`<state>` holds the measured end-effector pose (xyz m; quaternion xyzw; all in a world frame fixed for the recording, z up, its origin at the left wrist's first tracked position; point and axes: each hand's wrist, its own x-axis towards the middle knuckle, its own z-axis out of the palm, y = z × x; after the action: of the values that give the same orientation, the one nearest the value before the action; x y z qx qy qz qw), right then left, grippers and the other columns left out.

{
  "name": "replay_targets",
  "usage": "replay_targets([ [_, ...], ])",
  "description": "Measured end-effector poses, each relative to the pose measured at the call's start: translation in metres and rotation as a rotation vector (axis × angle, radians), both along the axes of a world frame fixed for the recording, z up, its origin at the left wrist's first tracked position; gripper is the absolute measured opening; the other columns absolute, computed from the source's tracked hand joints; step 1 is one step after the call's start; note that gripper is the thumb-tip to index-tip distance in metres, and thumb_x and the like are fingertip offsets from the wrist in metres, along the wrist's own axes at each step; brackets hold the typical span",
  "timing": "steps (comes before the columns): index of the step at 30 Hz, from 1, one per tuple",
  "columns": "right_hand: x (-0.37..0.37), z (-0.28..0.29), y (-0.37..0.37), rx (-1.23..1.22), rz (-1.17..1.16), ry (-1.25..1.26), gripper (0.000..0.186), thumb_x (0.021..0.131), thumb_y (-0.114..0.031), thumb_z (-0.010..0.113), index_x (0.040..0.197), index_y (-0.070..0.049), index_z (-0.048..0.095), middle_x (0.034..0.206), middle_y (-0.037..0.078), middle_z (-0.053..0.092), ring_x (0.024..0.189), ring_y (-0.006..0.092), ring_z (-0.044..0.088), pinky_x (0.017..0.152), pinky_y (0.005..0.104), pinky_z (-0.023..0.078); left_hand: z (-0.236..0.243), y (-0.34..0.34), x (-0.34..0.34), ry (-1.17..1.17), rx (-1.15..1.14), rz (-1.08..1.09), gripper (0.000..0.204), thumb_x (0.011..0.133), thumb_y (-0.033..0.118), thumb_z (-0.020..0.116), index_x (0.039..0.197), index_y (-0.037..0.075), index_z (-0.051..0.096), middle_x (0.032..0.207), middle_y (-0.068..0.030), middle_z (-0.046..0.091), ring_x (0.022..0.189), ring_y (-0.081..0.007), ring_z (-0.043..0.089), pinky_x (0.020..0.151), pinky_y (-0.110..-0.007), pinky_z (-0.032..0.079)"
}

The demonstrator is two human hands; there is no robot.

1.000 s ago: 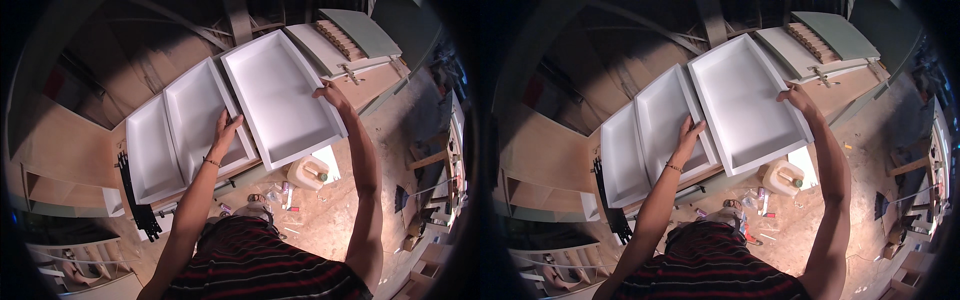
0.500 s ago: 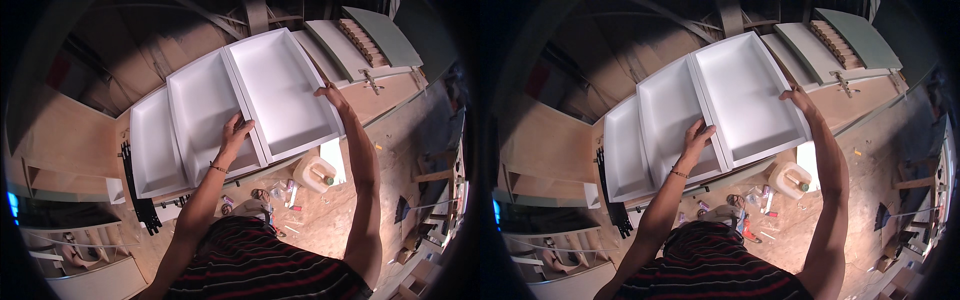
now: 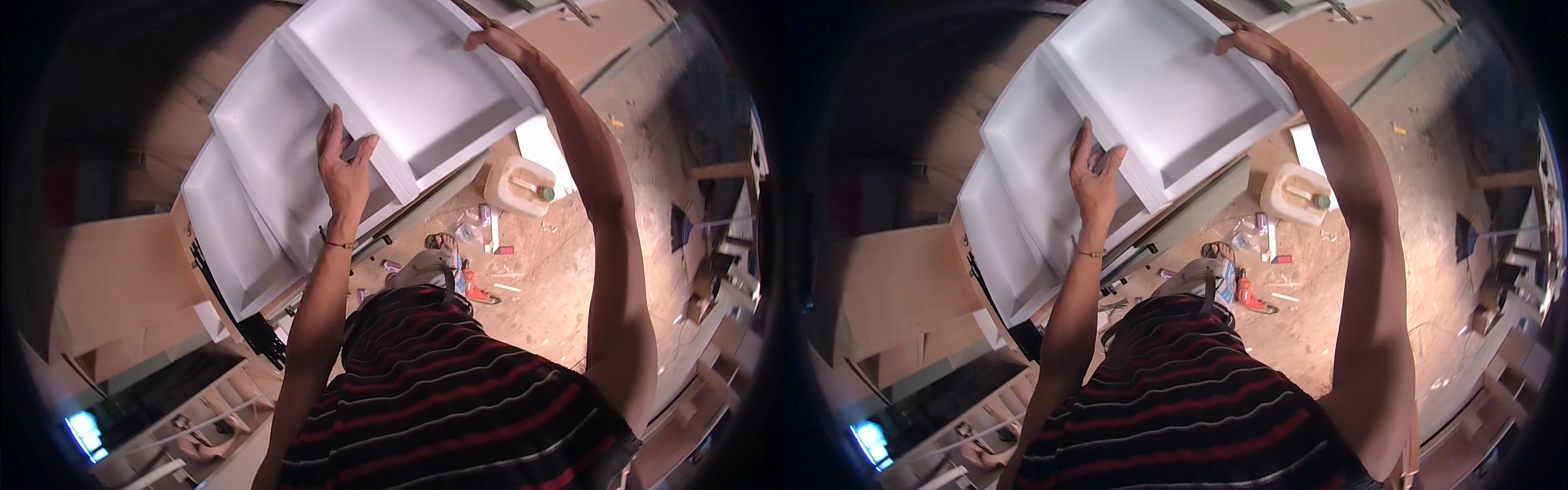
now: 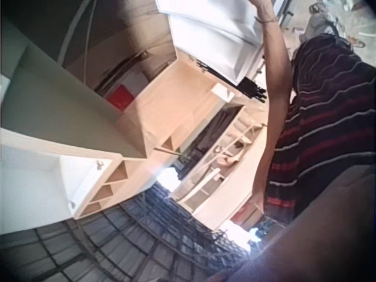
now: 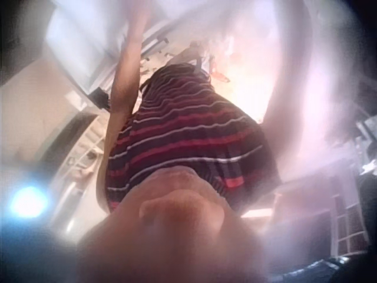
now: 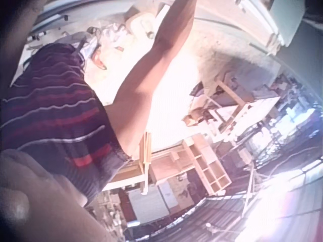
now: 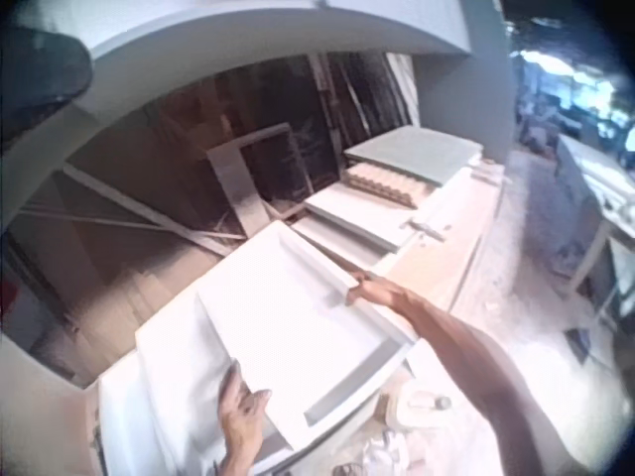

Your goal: The person uses a drill inside a cabinet frame, moves several white drawer boxes on a workbench, and handles black drawer slides.

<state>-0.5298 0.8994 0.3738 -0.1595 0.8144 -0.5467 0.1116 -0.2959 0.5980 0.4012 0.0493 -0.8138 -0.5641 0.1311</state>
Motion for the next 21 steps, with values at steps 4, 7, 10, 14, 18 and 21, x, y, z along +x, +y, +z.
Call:
replay_targets([
  [4, -0.018, -0.018, 0.013, 0.009, -0.142, 0.111, 0.059, 0.078, -0.027, 0.07, 0.131, -0.001, 0.065, 0.124, 0.017, 0.068, 0.119, 0.0277, 0.06, 0.105, 0.0396, 0.045, -0.01, 0.006, 0.016, 0.058, -0.458, -0.25, 0.081, 0.085, 0.012, 0.082, 0.154, -0.001, 0.041, 0.161, -0.0256, 0.033, 0.141, -0.0378, 0.045, 0.112, -0.042, 0.047],
  [7, -0.023, -0.02, 0.01, 0.0, -0.021, -0.041, 0.06, 0.074, -0.029, 0.07, 0.127, 0.001, 0.067, 0.127, 0.019, 0.068, 0.123, 0.0314, 0.059, 0.108, 0.043, 0.043, 0.002, 0.014, 0.047, 0.065, -0.545, -0.49, 0.089, 0.083, 0.021, 0.084, 0.155, -0.002, 0.037, 0.167, -0.0279, 0.018, 0.154, -0.0438, 0.022, 0.123, -0.047, 0.031],
  [10, -0.009, 0.003, 0.001, 0.081, 0.026, -0.106, 0.059, 0.075, -0.032, 0.07, 0.127, -0.004, 0.07, 0.134, 0.019, 0.064, 0.131, 0.0339, 0.053, 0.109, 0.0435, 0.043, -0.001, 0.014, 0.054, 0.048, -0.665, -0.492, 0.091, 0.087, 0.02, 0.08, 0.158, -0.004, 0.029, 0.167, -0.0285, 0.015, 0.154, -0.0466, 0.02, 0.123, -0.048, 0.031],
  [14, -0.003, 0.005, 0.009, 0.095, -0.008, -0.066, 0.058, 0.077, -0.032, 0.069, 0.128, -0.004, 0.07, 0.133, 0.018, 0.065, 0.129, 0.0323, 0.054, 0.109, 0.0422, 0.042, -0.012, 0.022, 0.055, 0.124, -0.657, -0.493, 0.087, 0.092, 0.015, 0.072, 0.159, -0.005, 0.021, 0.168, -0.0305, 0.008, 0.154, -0.0485, 0.015, 0.123, -0.049, 0.029],
  [18, 0.003, 0.004, 0.013, 0.102, -0.021, -0.047, 0.058, 0.078, -0.033, 0.068, 0.129, -0.005, 0.07, 0.132, 0.017, 0.066, 0.128, 0.0307, 0.054, 0.109, 0.0409, 0.041, -0.012, 0.021, 0.054, 0.133, -0.723, -0.498, 0.086, 0.092, 0.013, 0.071, 0.159, -0.005, 0.021, 0.167, -0.0306, 0.009, 0.154, -0.0484, 0.015, 0.124, -0.049, 0.029],
  [21, 0.006, 0.004, 0.016, 0.109, -0.027, -0.036, 0.057, 0.079, -0.033, 0.067, 0.129, -0.006, 0.069, 0.131, 0.016, 0.066, 0.127, 0.0295, 0.055, 0.11, 0.0399, 0.041, -0.011, 0.023, 0.053, 0.143, -0.714, -0.495, 0.085, 0.091, 0.012, 0.071, 0.158, -0.006, 0.023, 0.167, -0.0307, 0.012, 0.154, -0.0477, 0.017, 0.124, -0.049, 0.029],
])
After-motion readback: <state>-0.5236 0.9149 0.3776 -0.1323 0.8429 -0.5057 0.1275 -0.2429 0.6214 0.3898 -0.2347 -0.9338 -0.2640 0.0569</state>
